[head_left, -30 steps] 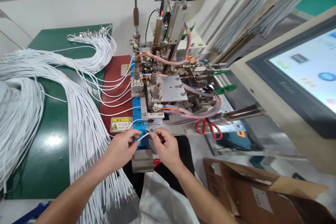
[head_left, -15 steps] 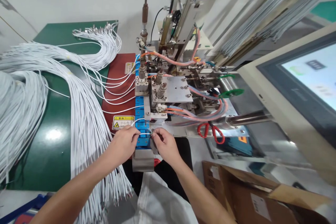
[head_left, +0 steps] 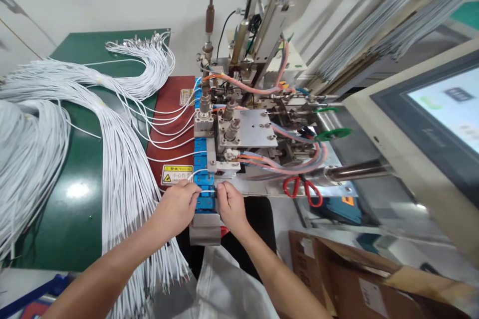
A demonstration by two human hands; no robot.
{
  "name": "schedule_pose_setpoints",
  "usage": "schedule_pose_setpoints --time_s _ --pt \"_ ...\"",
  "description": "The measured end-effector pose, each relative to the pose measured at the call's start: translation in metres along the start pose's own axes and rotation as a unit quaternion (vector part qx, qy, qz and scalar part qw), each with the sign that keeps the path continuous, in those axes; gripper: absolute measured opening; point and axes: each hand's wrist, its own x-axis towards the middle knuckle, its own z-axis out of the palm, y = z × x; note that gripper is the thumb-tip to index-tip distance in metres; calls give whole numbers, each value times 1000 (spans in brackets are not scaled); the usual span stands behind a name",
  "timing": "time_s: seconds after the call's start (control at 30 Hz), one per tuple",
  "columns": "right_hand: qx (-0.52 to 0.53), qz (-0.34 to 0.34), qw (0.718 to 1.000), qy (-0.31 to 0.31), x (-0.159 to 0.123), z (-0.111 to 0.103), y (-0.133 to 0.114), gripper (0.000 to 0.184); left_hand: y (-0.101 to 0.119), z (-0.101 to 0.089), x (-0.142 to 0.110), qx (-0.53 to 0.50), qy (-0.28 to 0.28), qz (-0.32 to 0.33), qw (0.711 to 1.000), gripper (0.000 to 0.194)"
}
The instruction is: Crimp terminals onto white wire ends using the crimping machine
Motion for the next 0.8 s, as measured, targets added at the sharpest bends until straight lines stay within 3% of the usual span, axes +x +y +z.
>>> schedule_pose_setpoints --time_s 0.13,0.33,0.4,0.5,0.57,0.8 --pt "10 18 1000 -9 2 -4 0 35 -1 3 -4 76 20 39 996 23" --pt "134 73 984 95 2 -18 5 36 -9 -1 -15 93 35 90 991 30" --pt "169 72 977 104 0 -23 6 37 -11 -10 -24 90 -2 123 988 25" --pt "201 70 972 98 -3 -28 6 38 -14 -25 -41 74 -130 170 974 9" --pt "210 69 972 84 -3 -30 4 38 -17 -31 -50 83 -173 177 965 10" --pt "227 60 970 56 -10 -33 -4 38 -8 -34 -44 -7 -144 180 973 18"
